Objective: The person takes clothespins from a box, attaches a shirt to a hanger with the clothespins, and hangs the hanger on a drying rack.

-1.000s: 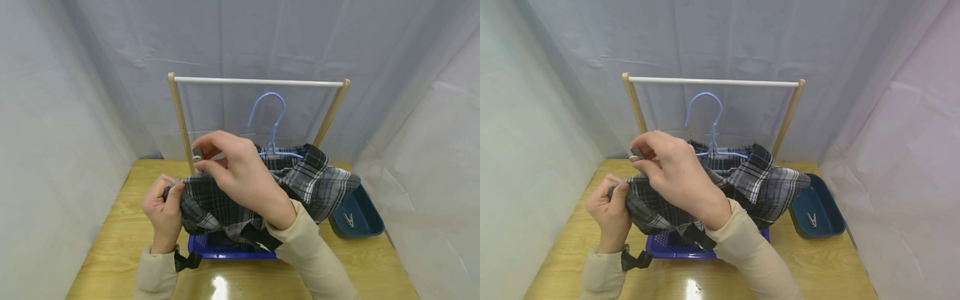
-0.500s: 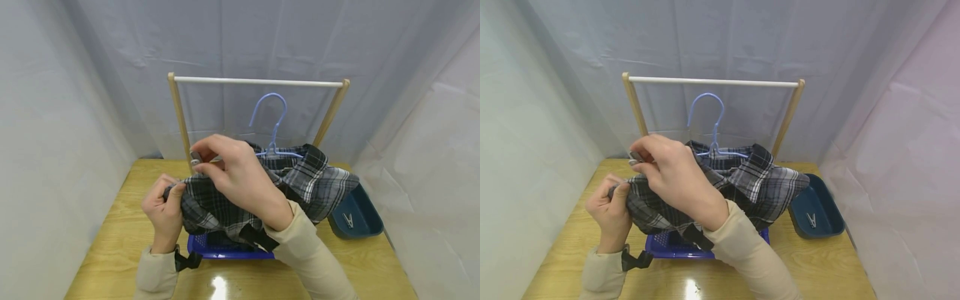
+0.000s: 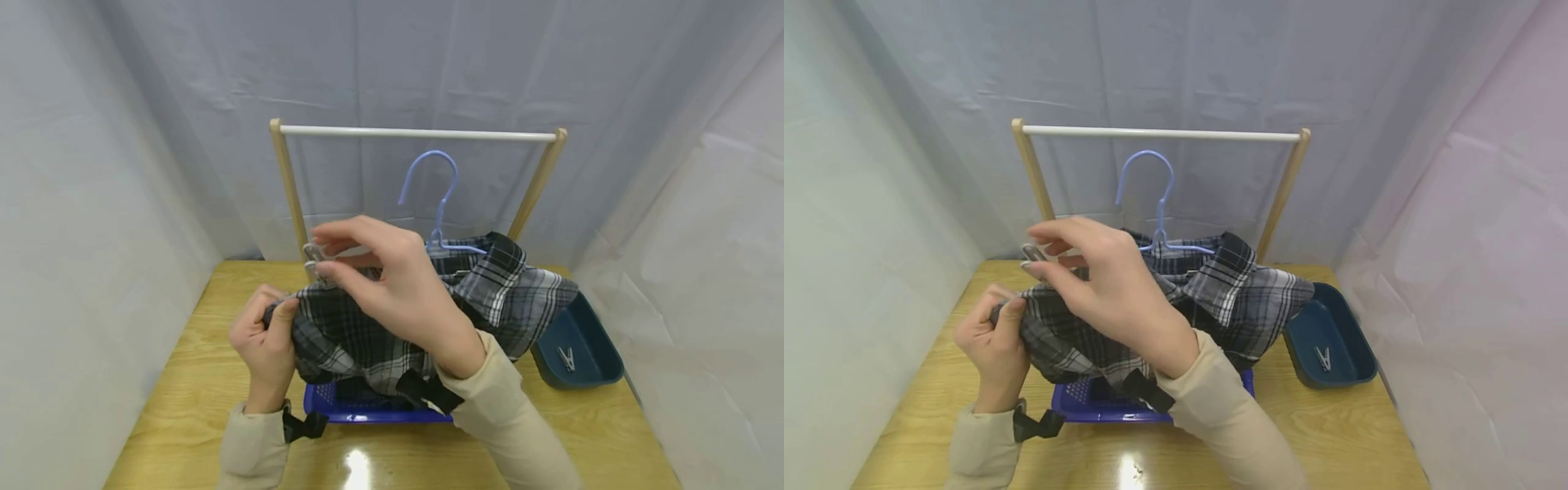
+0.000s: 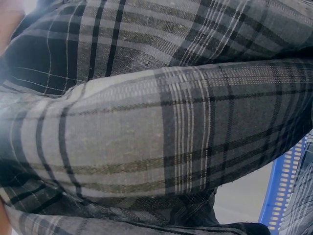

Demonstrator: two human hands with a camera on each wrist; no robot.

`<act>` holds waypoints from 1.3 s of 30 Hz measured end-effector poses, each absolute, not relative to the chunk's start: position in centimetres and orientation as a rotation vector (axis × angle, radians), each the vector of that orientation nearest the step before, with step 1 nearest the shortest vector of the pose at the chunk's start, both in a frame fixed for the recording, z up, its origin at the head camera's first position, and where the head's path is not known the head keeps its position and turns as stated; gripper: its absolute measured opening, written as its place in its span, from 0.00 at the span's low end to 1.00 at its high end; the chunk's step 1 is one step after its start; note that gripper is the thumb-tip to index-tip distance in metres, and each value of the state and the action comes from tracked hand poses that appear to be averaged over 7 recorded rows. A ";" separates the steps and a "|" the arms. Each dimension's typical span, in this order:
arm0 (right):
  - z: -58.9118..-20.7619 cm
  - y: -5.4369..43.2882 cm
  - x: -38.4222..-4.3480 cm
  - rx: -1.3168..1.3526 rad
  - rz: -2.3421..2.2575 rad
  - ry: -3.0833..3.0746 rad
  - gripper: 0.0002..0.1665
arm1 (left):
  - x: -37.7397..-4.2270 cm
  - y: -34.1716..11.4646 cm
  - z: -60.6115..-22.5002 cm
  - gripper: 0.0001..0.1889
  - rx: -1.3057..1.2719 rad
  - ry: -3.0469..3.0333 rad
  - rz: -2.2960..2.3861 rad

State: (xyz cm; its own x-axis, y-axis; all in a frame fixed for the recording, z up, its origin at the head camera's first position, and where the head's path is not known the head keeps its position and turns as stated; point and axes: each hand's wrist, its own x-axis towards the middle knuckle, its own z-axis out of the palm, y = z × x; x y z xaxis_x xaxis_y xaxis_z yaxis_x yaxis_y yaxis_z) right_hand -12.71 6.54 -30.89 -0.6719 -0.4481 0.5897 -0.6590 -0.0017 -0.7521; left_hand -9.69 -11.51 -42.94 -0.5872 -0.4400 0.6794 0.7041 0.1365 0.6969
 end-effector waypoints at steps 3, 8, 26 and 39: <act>-30.9 7.1 -12.5 1.162 1.765 -2.036 0.15 | -9.6 -11.4 -42.6 0.25 -0.272 -1.499 -1.617; -31.3 8.5 -11.8 1.148 1.776 -1.991 0.13 | -9.6 -11.4 -42.2 0.27 -0.283 -1.475 -1.614; -36.4 17.6 -9.3 1.149 1.922 -1.836 0.09 | -10.0 -12.7 -43.1 0.25 -0.273 -1.366 -1.731; -43.6 26.5 -7.8 0.690 2.013 -1.911 0.12 | -9.6 -13.2 -42.8 0.23 -0.271 -1.284 -1.793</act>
